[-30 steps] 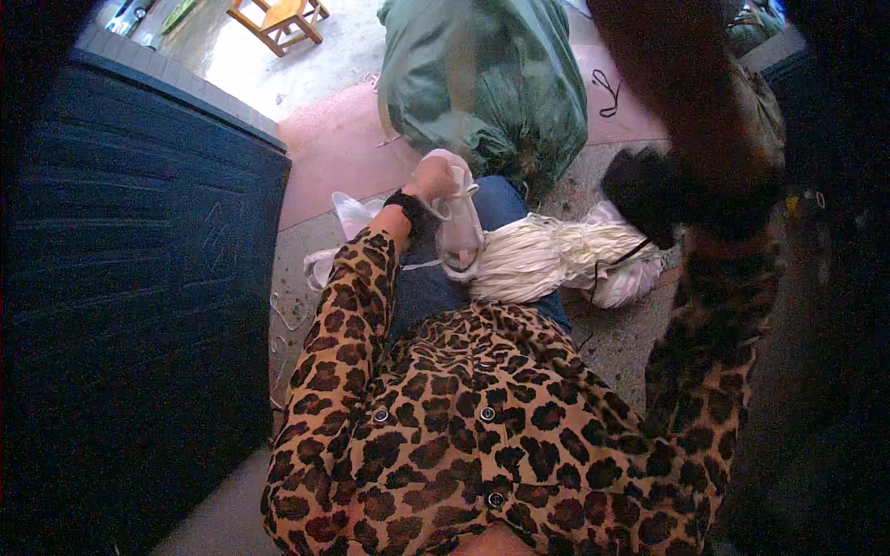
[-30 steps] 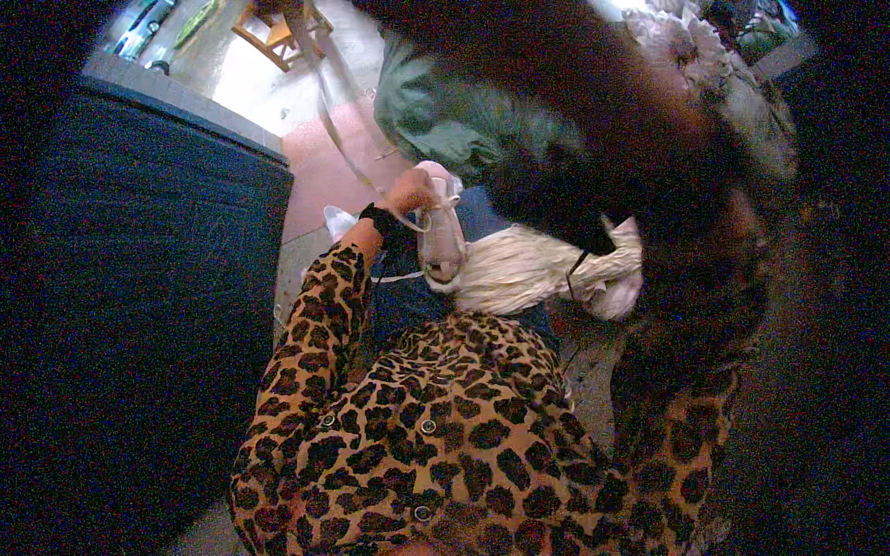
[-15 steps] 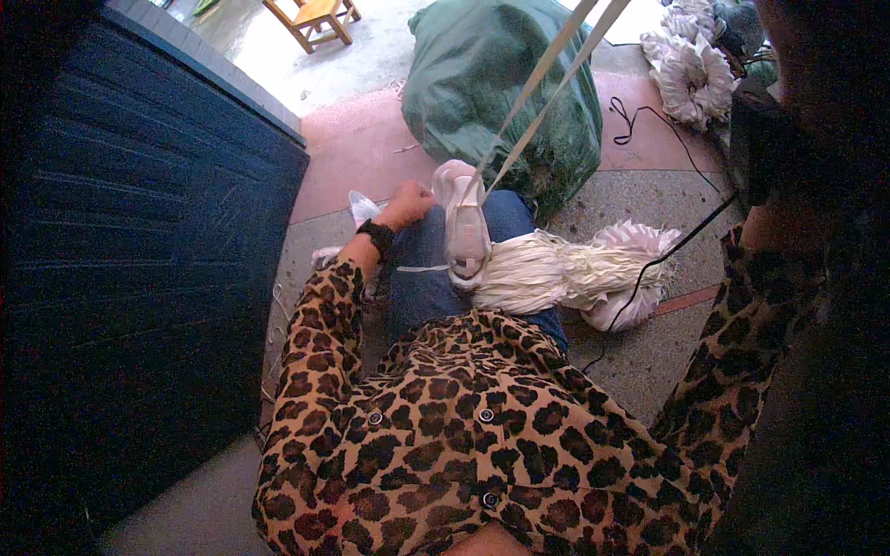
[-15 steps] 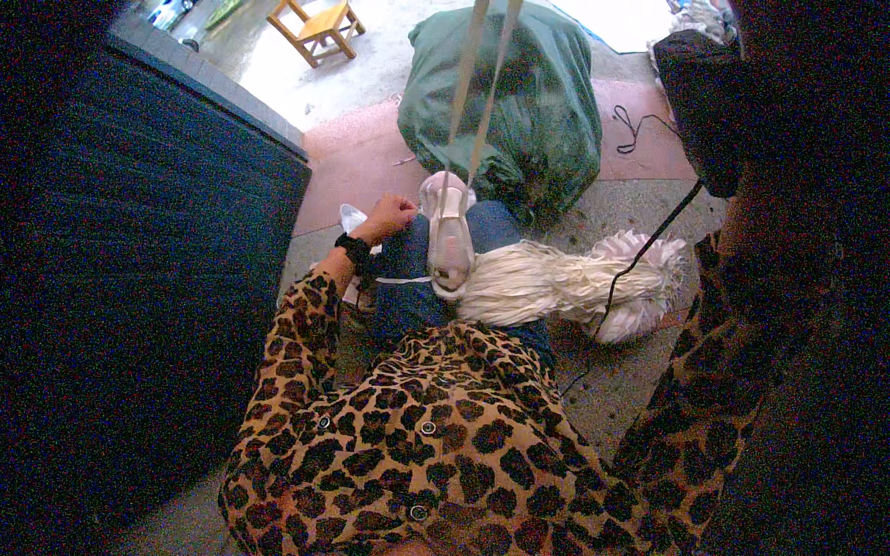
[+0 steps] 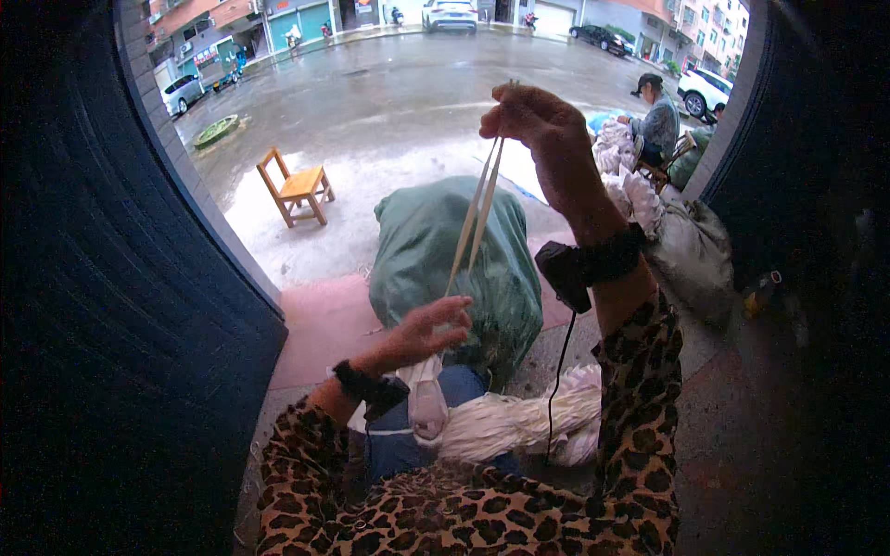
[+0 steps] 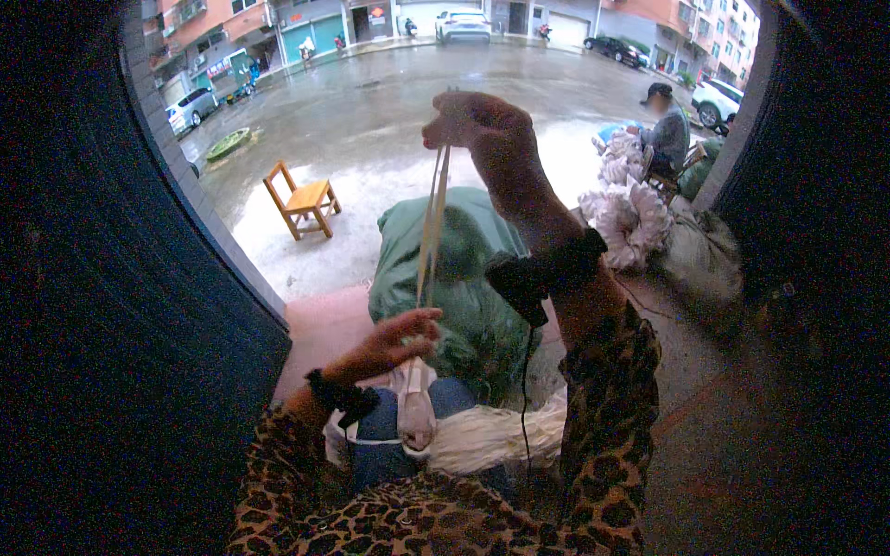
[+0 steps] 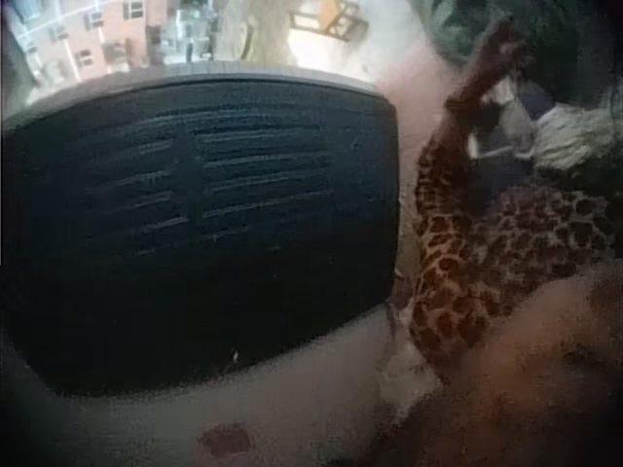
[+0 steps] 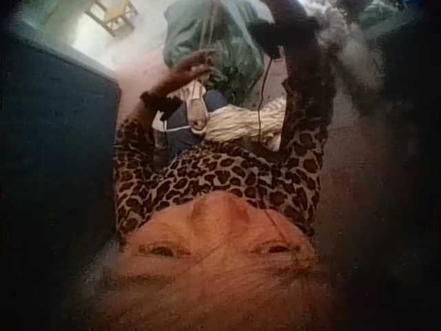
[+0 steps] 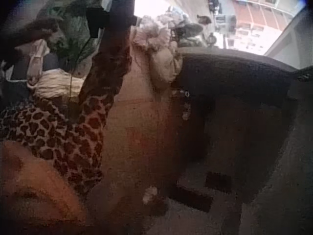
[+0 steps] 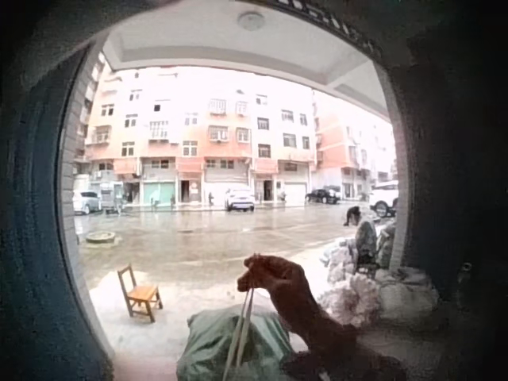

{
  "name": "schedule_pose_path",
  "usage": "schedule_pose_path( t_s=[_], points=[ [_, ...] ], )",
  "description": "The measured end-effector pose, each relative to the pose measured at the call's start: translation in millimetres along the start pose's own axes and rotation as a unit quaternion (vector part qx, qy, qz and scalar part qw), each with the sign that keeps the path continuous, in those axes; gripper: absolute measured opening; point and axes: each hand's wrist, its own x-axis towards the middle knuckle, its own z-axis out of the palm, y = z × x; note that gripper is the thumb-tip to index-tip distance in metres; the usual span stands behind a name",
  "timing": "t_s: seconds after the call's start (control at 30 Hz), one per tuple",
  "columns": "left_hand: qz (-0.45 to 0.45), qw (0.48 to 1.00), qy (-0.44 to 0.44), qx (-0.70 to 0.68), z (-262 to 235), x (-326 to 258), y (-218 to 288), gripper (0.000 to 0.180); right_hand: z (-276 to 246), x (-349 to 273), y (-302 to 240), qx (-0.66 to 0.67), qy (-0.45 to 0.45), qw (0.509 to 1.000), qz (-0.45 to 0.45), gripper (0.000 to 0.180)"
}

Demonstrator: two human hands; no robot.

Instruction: Lacing a white sneaker while sitting in a workspace.

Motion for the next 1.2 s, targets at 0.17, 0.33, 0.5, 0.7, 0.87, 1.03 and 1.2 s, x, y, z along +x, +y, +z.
schedule_pose_path(
  t_s=[0.17, 0.33, 0.5, 0.7, 0.87, 1.03, 1.2],
  points=[
    [-0.011, 0.961, 0.259, 0.093, -106, -99, -24, 0.028, -78, -57, 18, -0.272, -0.035, 0.959, -0.074, 0.025],
    [0.035, 0.759, 0.587, -0.28, -246, -341, -7, 0.02, -370, -218, 75, -0.407, 0.176, 0.886, 0.133, 0.024],
    [-0.066, 0.716, 0.656, -0.232, -228, -413, -99, 0.005, -399, -331, 187, -0.117, 0.348, 0.883, 0.294, 0.023],
    [-0.271, 0.866, 0.398, -0.133, -101, -200, -153, 0.027, -79, -380, 283, -0.176, -0.118, 0.917, 0.338, 0.023],
    [-0.324, 0.918, 0.228, -0.014, 10, -110, -194, 0.025, 31, -397, 302, -0.346, -0.255, 0.878, 0.211, 0.013],
    [-0.313, 0.898, 0.262, 0.164, 23, -110, -223, 0.025, 49, -390, 307, -0.464, -0.16, 0.855, 0.164, 0.011],
    [-0.203, 0.875, 0.26, 0.355, 27, -102, -203, 0.02, 60, -383, 306, -0.531, -0.195, 0.799, 0.202, 0.012]
  ],
)
